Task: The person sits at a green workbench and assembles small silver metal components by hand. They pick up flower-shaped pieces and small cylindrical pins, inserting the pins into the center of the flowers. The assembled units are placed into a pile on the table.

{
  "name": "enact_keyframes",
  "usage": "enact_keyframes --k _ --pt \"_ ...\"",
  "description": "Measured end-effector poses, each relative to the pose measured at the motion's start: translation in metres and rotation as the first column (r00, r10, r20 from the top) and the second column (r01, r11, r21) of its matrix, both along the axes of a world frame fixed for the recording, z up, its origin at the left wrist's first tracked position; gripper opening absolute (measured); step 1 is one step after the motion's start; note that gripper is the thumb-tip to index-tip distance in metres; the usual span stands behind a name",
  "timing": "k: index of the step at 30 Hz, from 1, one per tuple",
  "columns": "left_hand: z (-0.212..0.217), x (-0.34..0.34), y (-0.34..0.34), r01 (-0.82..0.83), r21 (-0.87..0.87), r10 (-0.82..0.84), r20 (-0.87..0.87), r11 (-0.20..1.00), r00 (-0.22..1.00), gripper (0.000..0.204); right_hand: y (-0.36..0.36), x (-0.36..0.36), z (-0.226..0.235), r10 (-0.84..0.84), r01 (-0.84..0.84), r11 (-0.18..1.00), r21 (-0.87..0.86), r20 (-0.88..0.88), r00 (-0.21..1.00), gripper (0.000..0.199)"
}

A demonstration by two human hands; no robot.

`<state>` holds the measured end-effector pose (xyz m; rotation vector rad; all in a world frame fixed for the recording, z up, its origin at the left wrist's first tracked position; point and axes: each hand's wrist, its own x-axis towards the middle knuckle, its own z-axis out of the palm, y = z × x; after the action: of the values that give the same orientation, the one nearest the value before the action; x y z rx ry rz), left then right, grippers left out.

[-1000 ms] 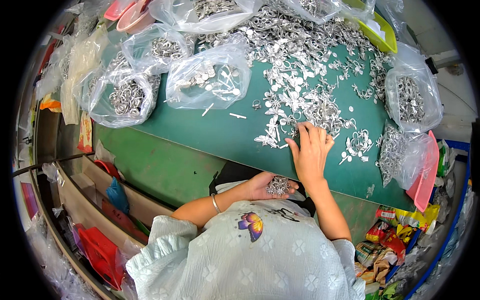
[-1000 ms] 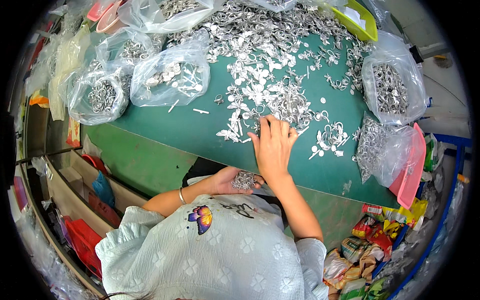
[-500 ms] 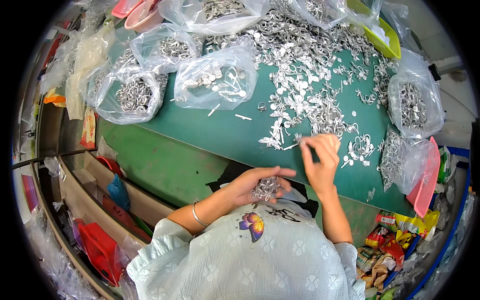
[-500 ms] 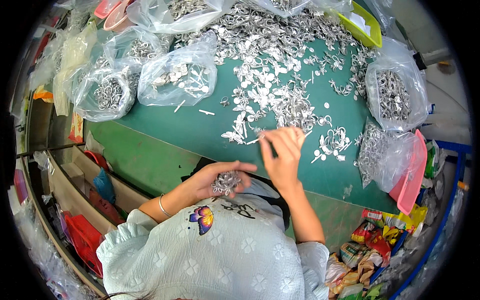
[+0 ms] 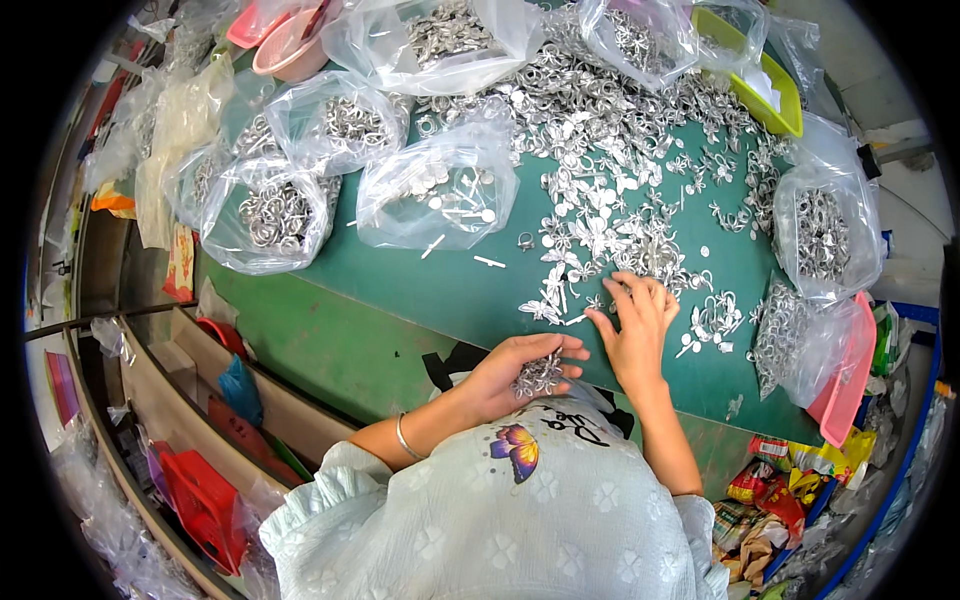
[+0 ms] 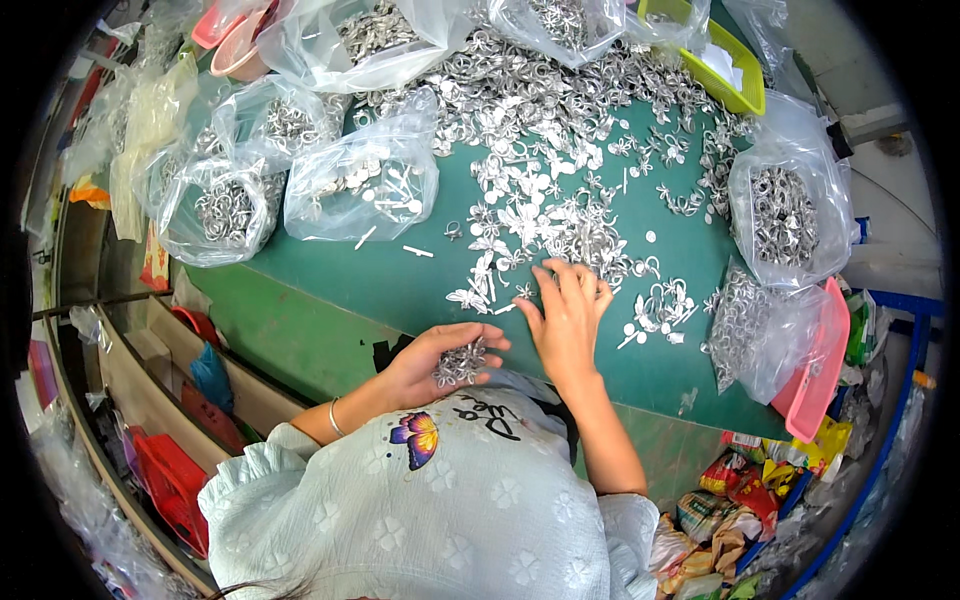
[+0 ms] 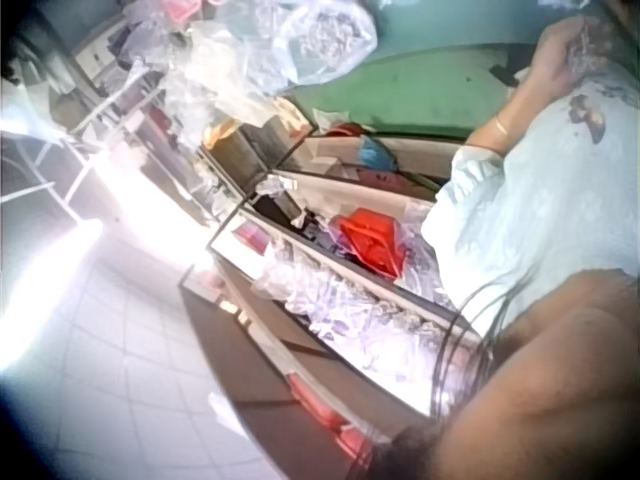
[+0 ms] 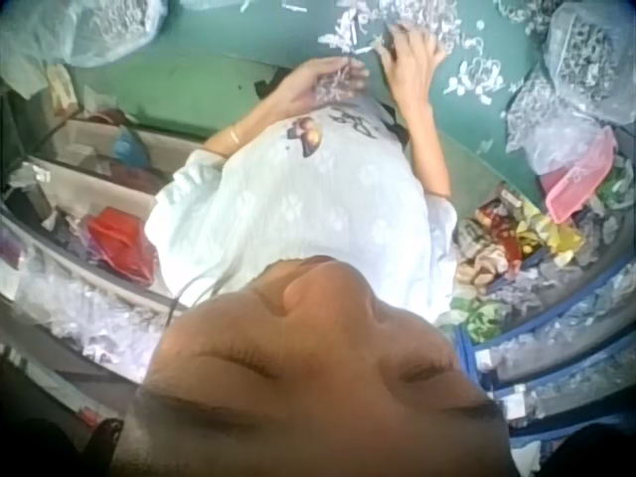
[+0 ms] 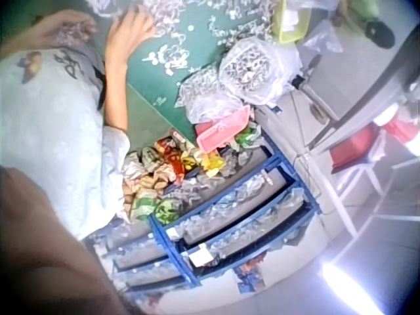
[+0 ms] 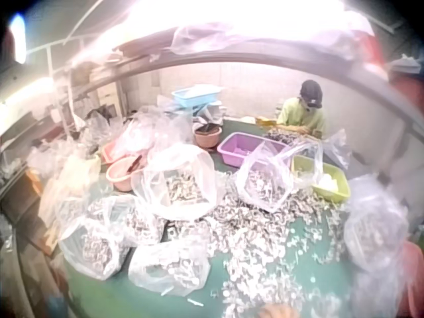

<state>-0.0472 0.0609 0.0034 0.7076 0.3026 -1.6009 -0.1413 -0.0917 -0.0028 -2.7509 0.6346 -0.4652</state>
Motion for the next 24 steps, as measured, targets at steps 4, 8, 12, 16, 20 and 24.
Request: enact_keyframes --k 4,8,12,16,20,24 --pt "-0.019 0.002 0.005 0.023 -0.093 -0.029 -0.058 0.995 0.998 0.027 0.006 0.001 0.001 0.001 -0.001 1.000 -0.012 -0.011 1.000 0.025" --pt "-0.015 0.006 -0.001 0.041 -0.106 -0.053 -0.107 0.994 0.993 0.028 0.002 0.006 0.006 -0.056 0.056 0.988 0.143 -0.002 0.998 0.020" --pt "0.006 0.009 -0.012 -0.040 0.033 0.042 -0.059 0.999 0.997 0.029 0.003 -0.003 0.013 0.177 -0.225 0.894 0.387 0.157 0.972 0.020" --pt "-0.019 0.009 -0.007 -0.066 -0.118 0.055 -0.096 0.991 0.994 0.030 -0.004 0.010 0.028 0.332 -0.393 0.810 0.435 0.213 0.919 0.021" --pt "-0.009 0.014 -0.010 0.023 -0.052 -0.021 0.042 0.998 0.999 0.030 -0.017 0.030 0.009 0.163 -0.165 0.986 0.026 0.081 0.983 0.017" --pt "-0.002 0.021 -0.009 -0.067 0.005 0.067 -0.136 0.998 0.988 0.027 -0.017 0.027 0.014 0.237 -0.271 0.939 0.211 0.173 0.956 0.014"
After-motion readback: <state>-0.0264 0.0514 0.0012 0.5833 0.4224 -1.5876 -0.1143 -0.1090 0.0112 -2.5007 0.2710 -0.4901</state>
